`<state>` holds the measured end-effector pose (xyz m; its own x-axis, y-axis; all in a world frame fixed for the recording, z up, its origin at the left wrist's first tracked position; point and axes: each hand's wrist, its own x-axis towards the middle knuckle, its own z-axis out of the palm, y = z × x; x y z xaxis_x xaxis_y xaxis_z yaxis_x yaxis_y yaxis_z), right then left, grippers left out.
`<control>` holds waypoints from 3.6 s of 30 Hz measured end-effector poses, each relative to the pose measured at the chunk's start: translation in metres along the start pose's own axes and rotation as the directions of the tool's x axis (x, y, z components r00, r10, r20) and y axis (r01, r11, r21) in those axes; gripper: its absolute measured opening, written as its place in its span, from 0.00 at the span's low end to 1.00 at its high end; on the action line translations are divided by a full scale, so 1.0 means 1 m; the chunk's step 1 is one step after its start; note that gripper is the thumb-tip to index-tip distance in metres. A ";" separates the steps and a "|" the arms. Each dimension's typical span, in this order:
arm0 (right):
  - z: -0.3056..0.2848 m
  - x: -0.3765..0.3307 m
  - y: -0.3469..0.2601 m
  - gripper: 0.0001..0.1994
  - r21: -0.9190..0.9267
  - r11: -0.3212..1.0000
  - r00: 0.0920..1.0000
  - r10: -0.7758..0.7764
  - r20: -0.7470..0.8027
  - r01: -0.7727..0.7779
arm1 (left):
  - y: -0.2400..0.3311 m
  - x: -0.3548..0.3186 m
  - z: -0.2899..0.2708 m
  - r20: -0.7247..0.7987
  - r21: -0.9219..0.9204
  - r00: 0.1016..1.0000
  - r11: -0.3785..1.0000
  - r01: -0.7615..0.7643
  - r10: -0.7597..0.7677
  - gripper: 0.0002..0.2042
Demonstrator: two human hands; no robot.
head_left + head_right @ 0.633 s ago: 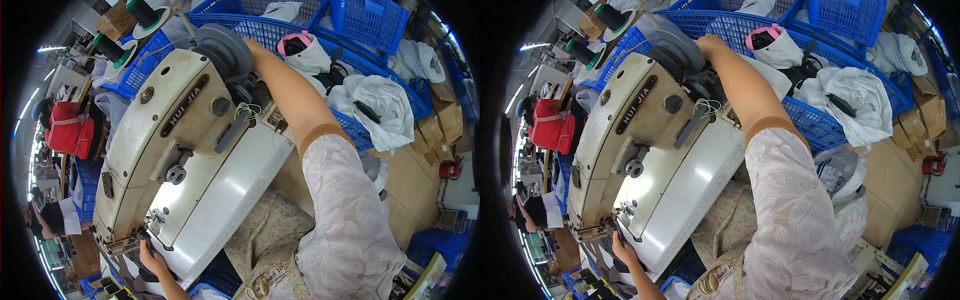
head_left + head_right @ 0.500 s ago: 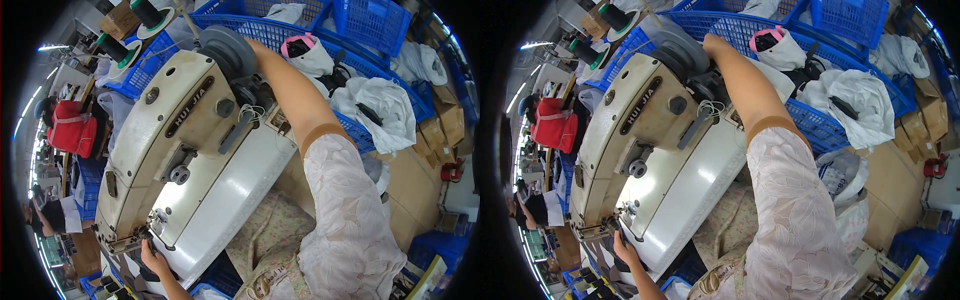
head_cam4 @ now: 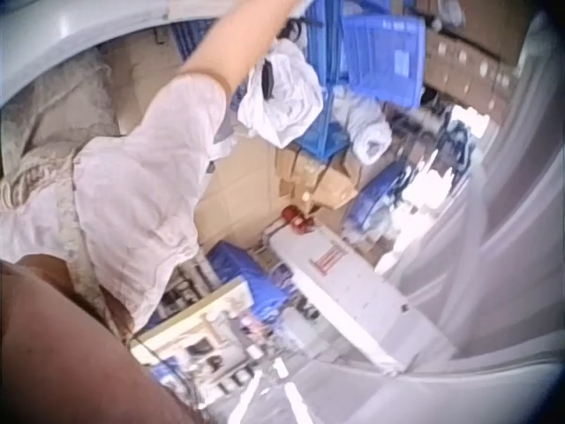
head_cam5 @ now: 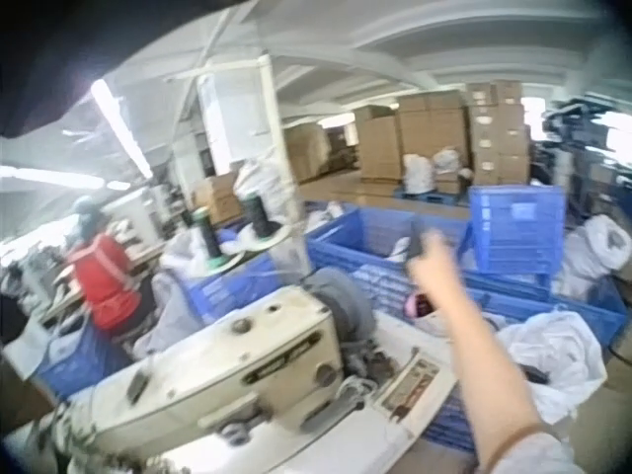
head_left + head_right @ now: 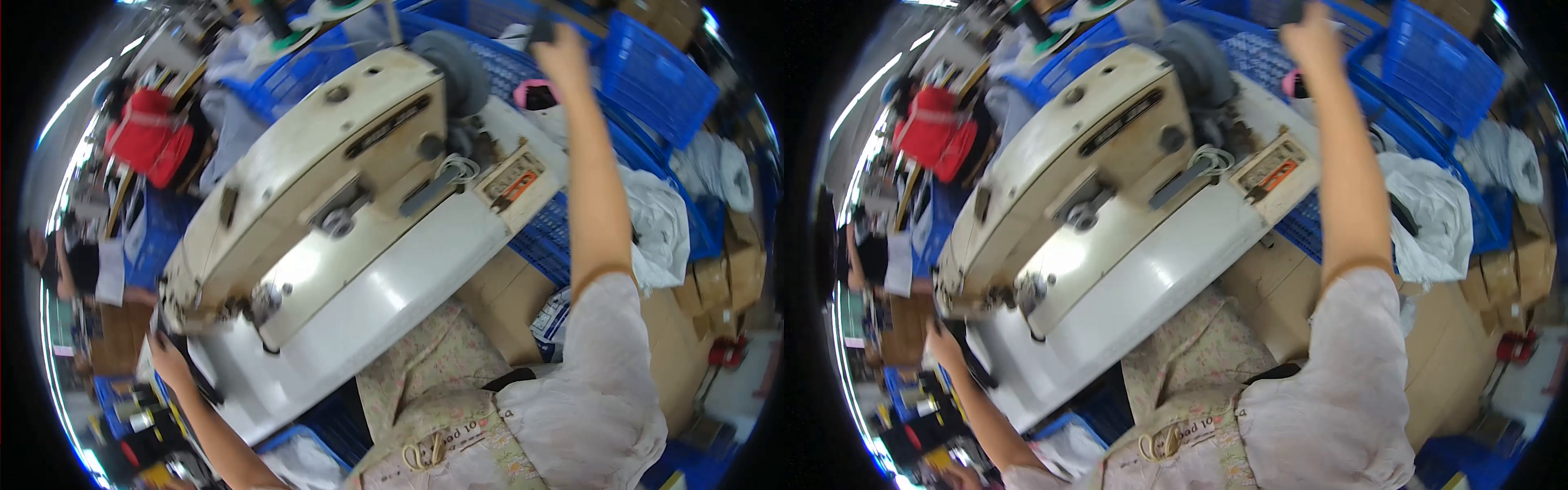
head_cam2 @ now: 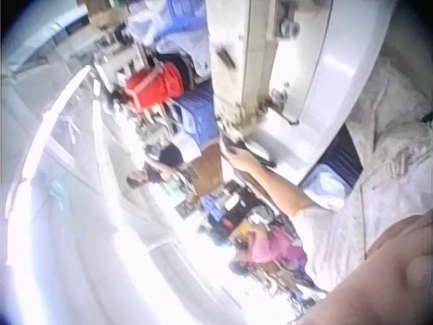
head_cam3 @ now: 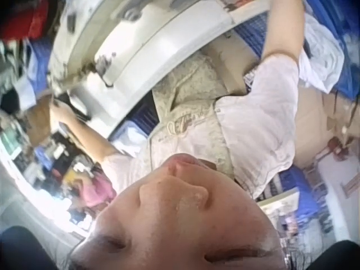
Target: Sewing leather and fabric components of a shoe upper using an industrial sewing machine.
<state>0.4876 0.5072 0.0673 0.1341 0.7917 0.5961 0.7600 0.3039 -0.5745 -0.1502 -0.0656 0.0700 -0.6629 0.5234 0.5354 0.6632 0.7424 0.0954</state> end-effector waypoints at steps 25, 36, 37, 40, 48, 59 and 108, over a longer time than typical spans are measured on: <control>-0.104 -0.428 -0.284 0.12 0.789 0.267 0.448 -0.703 0.553 -0.553 | 0.113 -0.158 -0.184 -0.209 -0.556 0.916 0.729 -0.399 0.342 0.24; -0.095 -0.438 -0.258 0.06 0.791 0.575 0.574 -0.583 0.575 -0.208 | 0.127 -0.171 -0.005 0.404 -0.279 0.869 0.943 -0.181 0.286 0.27; -0.088 -0.444 -0.268 0.06 0.818 0.490 0.536 -0.622 0.571 -0.303 | 0.129 -0.172 0.003 0.323 -0.379 0.902 0.913 -0.154 0.286 0.26; -0.058 -0.460 -0.289 0.05 0.455 0.589 0.217 -0.430 0.876 -0.668 | 0.126 -0.175 0.009 0.333 -0.557 0.923 0.830 0.028 0.192 0.25; -0.029 -0.457 -0.295 0.17 0.717 0.697 0.566 -0.592 0.574 0.000 | 0.120 -0.165 0.007 0.546 -0.520 0.817 0.839 0.157 0.186 0.24; 0.029 -0.448 -0.282 0.13 0.610 0.647 0.555 -0.744 0.373 0.458 | 0.123 -0.151 0.030 0.422 -0.538 0.833 0.838 -0.088 0.358 0.17; 0.037 -0.451 -0.286 0.22 0.623 0.622 0.409 -0.782 0.470 0.474 | 0.136 -0.159 0.026 0.475 -0.353 0.788 0.905 -0.237 0.392 0.25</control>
<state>0.1864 0.0826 -0.0579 -0.8385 0.3354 0.4294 0.1407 0.8946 -0.4240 0.0365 -0.0372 -0.0237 -0.4277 0.9019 0.0605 0.8802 0.4003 0.2551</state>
